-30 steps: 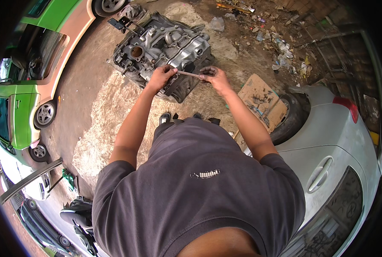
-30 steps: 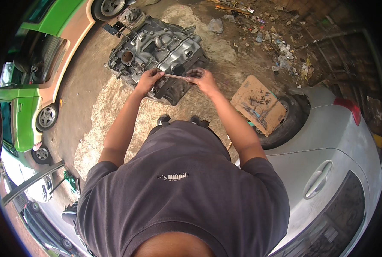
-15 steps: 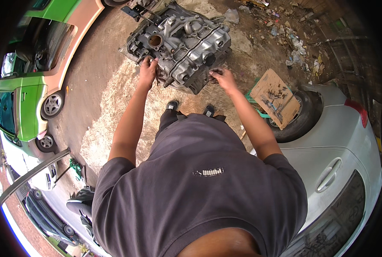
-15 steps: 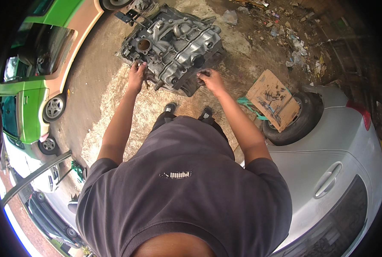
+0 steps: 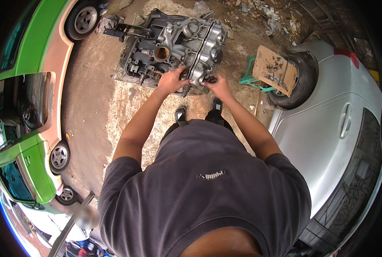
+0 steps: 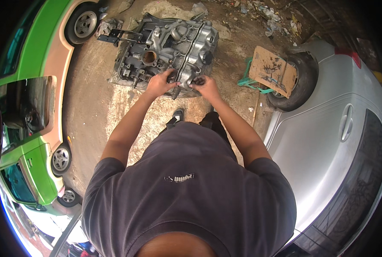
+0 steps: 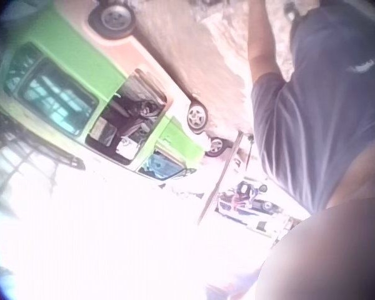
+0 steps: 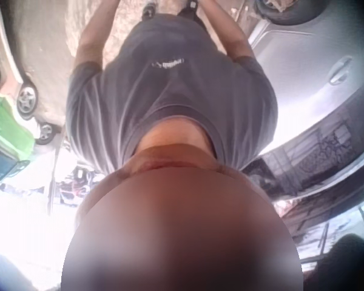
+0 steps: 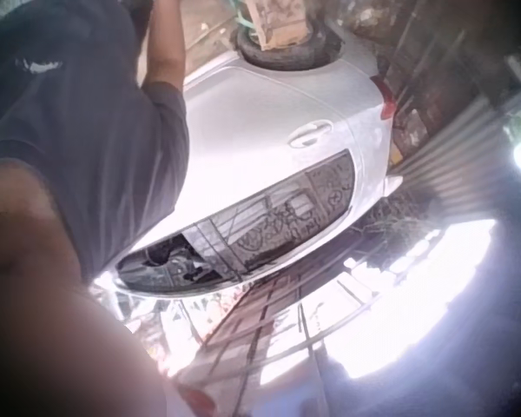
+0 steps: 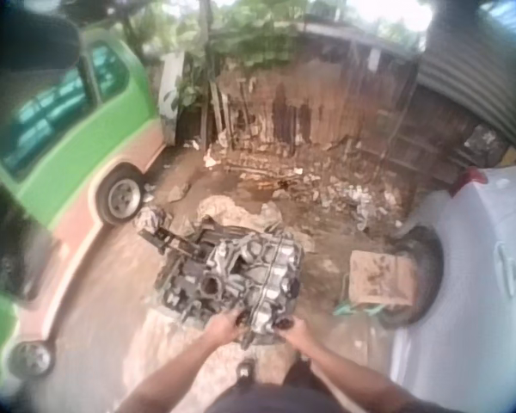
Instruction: The person places a cylinder head onto an engine block and then uses a wrench to tighten multiple bolts around the head. The work is performed on the ground in an outdoor area with vehicles nearby.
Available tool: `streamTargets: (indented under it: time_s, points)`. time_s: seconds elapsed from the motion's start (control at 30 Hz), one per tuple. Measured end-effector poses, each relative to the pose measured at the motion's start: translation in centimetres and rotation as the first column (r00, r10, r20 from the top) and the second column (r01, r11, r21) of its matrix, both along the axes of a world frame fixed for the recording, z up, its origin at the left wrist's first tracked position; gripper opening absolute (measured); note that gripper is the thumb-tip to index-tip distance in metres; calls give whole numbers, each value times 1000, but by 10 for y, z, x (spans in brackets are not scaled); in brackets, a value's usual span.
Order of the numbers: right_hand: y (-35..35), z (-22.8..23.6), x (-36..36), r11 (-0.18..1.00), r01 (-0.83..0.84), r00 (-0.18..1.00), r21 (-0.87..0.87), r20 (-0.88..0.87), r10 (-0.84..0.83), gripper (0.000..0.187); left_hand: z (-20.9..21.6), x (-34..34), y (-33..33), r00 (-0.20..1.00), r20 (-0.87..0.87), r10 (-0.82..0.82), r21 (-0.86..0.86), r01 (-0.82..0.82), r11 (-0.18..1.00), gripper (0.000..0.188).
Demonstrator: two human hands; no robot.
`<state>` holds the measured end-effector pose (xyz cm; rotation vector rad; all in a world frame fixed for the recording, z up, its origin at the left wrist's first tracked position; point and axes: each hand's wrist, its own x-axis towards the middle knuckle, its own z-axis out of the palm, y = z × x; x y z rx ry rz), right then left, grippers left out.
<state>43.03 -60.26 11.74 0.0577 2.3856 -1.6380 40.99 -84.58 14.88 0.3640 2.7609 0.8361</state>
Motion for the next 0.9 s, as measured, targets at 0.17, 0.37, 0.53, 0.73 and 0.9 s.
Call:
streamTargets:
  time_s: [0.17, 0.37, 0.53, 0.73, 0.9]
  points:
    - [-9, -10, 19, 993, 113, 987, -16, -114, -114, 31, -6, 0, 5, 999, -36, -20, 1, 20, 1000, 76]
    - [-14, -22, 24, 944, 277, 955, -178, -54, -290, 25, -8, 0, 4, 995, -91, -30, 110, 40, 993, 65]
    - [-10, -33, 28, 954, 284, 954, -93, -68, -291, 28, -9, 4, 7, 992, -125, -13, 119, 28, 993, 63]
    - [-21, -46, 27, 818, 456, 887, -349, 113, -447, 33, -10, 4, 8, 990, -141, -18, 114, 34, 993, 61]
    - [-27, -42, 24, 826, 512, 859, -237, 157, -488, 40, -12, 3, 6, 991, -132, -30, 125, 46, 991, 59]
